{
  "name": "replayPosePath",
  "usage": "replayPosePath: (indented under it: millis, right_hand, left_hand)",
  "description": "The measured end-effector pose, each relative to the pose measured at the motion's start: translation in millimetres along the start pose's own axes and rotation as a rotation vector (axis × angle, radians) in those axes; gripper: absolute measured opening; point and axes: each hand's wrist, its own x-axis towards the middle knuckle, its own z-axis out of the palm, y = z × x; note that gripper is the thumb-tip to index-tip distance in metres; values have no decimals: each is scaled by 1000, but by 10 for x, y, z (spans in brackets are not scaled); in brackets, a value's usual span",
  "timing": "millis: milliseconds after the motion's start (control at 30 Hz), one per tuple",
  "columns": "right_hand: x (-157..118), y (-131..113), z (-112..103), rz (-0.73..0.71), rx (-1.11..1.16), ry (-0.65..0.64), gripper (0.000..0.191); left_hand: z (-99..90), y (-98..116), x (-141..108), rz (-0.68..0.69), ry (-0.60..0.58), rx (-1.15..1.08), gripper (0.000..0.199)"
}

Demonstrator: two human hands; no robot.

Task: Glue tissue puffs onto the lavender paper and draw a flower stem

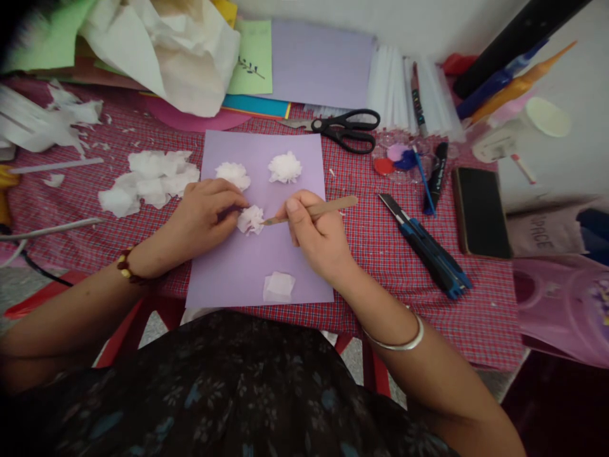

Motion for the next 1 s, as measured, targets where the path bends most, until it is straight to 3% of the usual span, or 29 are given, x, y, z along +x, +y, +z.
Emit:
replayPosePath:
  millis: [133,300,800,1000]
  right_hand:
    - [-12,-4,18,-13,32,-79,30]
    - [4,-6,-3,7,19,-49,32]
    - [22,25,12,22,-56,-143,29]
    - [19,35,5,-3,-52,-164,24]
  left_hand:
    - [-2,9,4,-15,-3,0,23]
    - [-4,4,6,-5,-10,13,22]
    - [-21,9,18,12,-13,-40,10]
    - [-28,22,21,12,-15,-42,16]
